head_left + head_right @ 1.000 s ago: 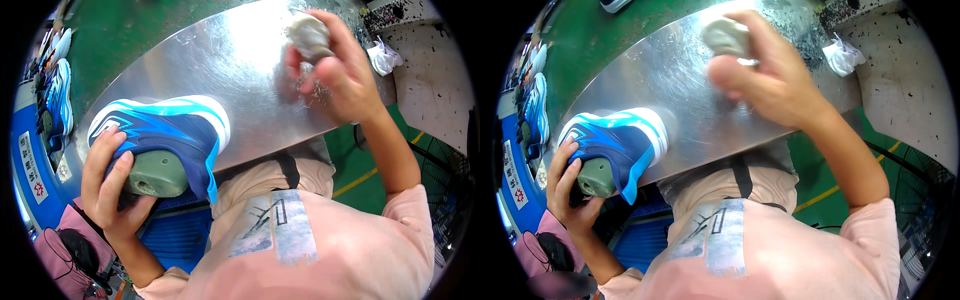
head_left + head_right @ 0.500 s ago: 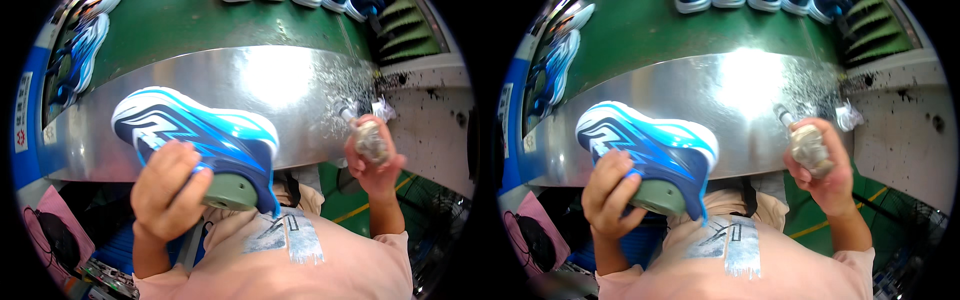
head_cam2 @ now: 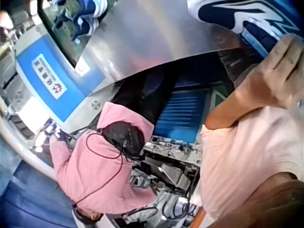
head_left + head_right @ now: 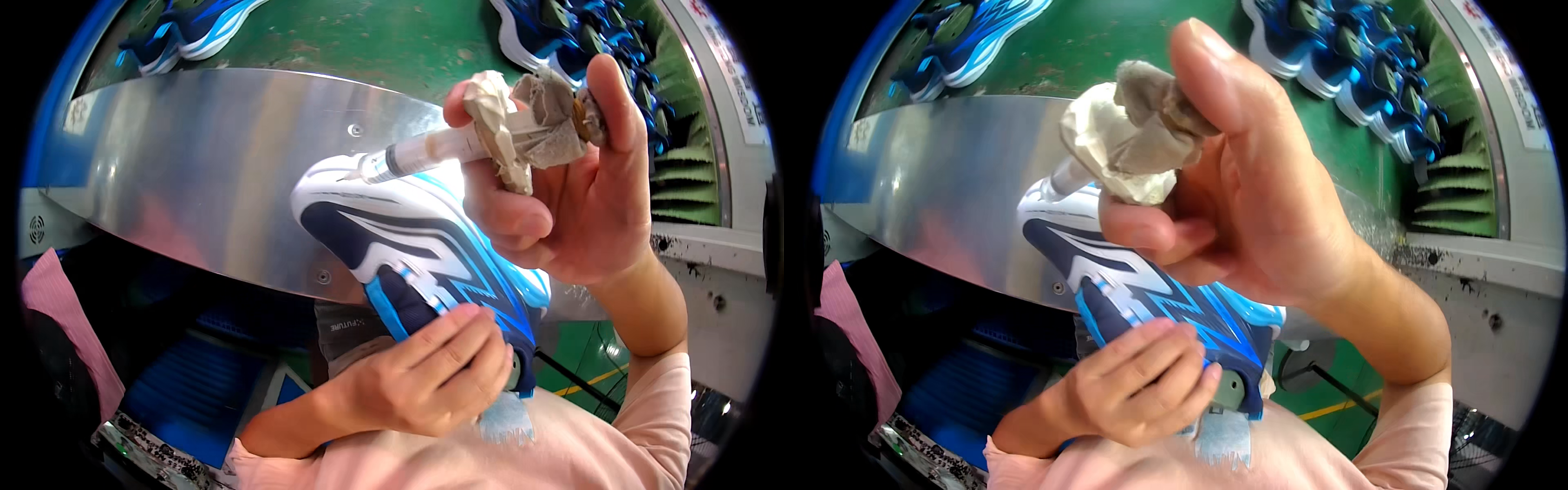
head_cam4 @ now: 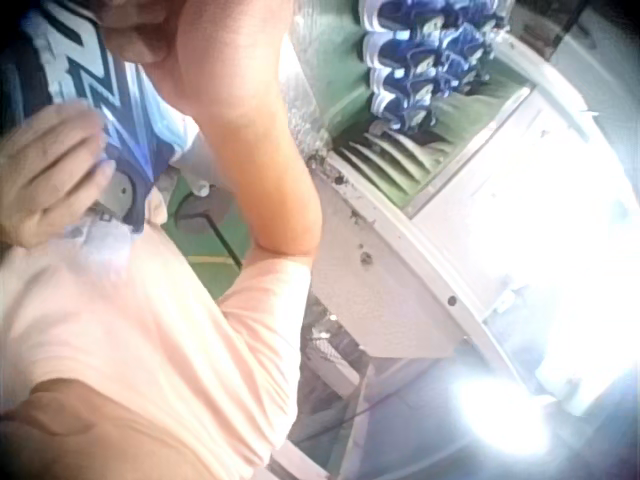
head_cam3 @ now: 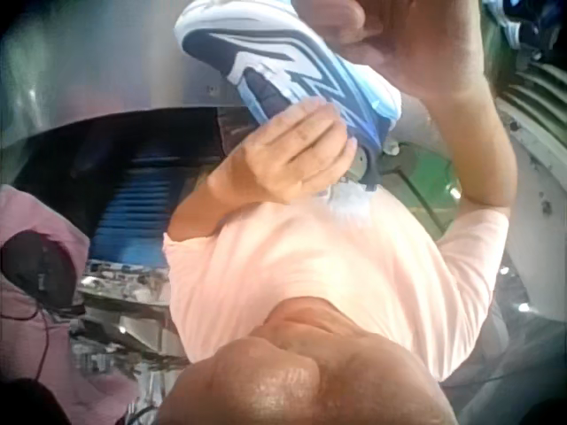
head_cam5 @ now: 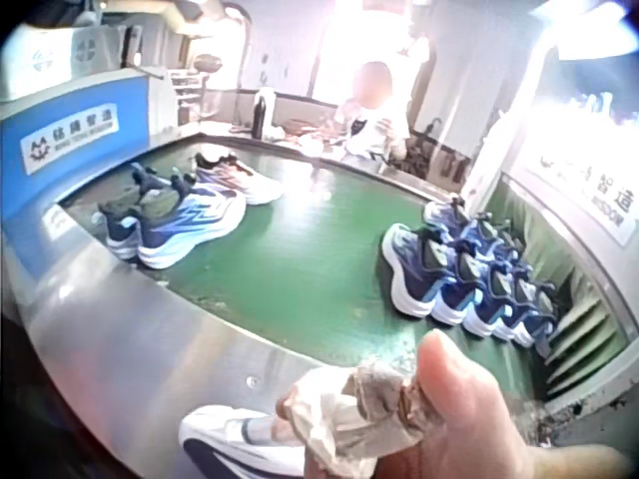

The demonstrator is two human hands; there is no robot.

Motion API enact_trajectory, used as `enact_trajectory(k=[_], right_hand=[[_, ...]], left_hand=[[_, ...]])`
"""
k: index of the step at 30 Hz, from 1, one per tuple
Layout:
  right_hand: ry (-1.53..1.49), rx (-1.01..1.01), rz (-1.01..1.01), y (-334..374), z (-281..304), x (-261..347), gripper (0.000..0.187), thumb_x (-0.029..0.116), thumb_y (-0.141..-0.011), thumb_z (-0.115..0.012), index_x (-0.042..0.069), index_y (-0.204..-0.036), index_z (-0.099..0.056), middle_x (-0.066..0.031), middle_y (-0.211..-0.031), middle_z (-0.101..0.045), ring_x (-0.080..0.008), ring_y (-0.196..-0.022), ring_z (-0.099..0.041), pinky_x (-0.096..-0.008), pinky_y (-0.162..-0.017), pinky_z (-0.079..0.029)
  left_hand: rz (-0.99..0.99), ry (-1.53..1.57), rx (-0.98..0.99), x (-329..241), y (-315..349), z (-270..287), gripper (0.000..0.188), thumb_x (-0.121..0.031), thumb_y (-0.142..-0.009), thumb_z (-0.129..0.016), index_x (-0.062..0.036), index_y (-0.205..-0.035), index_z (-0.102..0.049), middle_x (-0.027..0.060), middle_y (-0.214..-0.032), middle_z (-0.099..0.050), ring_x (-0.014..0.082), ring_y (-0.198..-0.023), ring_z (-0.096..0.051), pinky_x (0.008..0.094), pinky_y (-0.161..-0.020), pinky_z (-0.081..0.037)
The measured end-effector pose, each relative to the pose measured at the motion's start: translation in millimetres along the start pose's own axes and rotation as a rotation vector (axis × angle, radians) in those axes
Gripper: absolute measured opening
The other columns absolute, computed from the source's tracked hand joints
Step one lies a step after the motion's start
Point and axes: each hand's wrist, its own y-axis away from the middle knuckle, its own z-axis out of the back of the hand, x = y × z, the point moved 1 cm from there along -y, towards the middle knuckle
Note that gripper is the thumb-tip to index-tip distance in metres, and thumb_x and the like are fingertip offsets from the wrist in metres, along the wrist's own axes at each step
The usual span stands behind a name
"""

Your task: The person applies a liquid substance from a syringe to the soles and sides of shoes, then places each shoe onto a conveyor belt.

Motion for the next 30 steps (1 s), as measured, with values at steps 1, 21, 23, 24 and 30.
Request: enact_trajectory(k=[1, 21, 23, 24, 30], right_hand=[[0.006, -0.037, -0.063, -5, -3, 1, 0.081, 0.071, -0.081, -0.017, 0.005, -0.123, -0.036, -0.0063, -0.058, -0.042, -0.0087, -0.041, -0.028, -0.0188, -0.035, -0.025], [0.174, -0.167, -0.062, -13, -19, 13, 0.086, 0.074, -0.074, -0.038, -0.004, -0.109, -0.034, -0.0024, -0.061, -0.044, -0.0033, -0.043, -0.036, -0.015, -0.035, -0.022], [0.286, -0.239, -0.048, -6, -27, 2, 0.084, 0.075, -0.073, -0.04, -0.003, -0.104, -0.036, 0.0012, -0.054, -0.04, -0.0025, -0.04, -0.034, -0.0153, -0.035, -0.022], [0.381, -0.274, -0.051, -2, -31, 0, 0.084, 0.076, -0.072, -0.041, -0.002, -0.102, -0.037, 0.0026, -0.052, -0.039, -0.0025, -0.039, -0.034, -0.0157, -0.035, -0.022], [0.467, -0.429, 0.066, 21, -54, -35, 0.084, 0.077, -0.07, -0.04, -0.002, -0.101, -0.039, 0.0031, -0.057, -0.04, -0.0033, -0.042, -0.036, -0.0163, -0.037, -0.025]], left_hand=[[-0.007, -0.006, -0.013, -1, 2, -1, 0.016, -0.009, -0.076, -0.055, -0.0066, -0.09, -0.061, 0.0069, -0.09, -0.057, 0.023, -0.087, -0.059, 0.0344, -0.081, -0.05], [-0.051, 0.035, -0.07, 10, 16, 16, 0.014, -0.012, -0.077, -0.054, -0.0074, -0.088, -0.061, 0.0042, -0.088, -0.056, 0.0209, -0.087, -0.059, 0.0327, -0.082, -0.048], [-0.027, 0.025, -0.05, 13, 22, 26, 0.014, -0.011, -0.076, -0.055, -0.0082, -0.088, -0.061, 0.004, -0.087, -0.056, 0.0214, -0.086, -0.059, 0.0331, -0.08, -0.048], [-0.022, 0.029, -0.04, 16, 25, 31, 0.014, -0.011, -0.075, -0.055, -0.0086, -0.087, -0.061, 0.0039, -0.087, -0.056, 0.0217, -0.085, -0.059, 0.0333, -0.08, -0.048], [0.075, 0.067, 0.071, 29, 36, 75, 0.016, -0.008, -0.07, -0.06, -0.0088, -0.086, -0.062, 0.0072, -0.085, -0.056, 0.0251, -0.082, -0.059, 0.0373, -0.074, -0.05]])
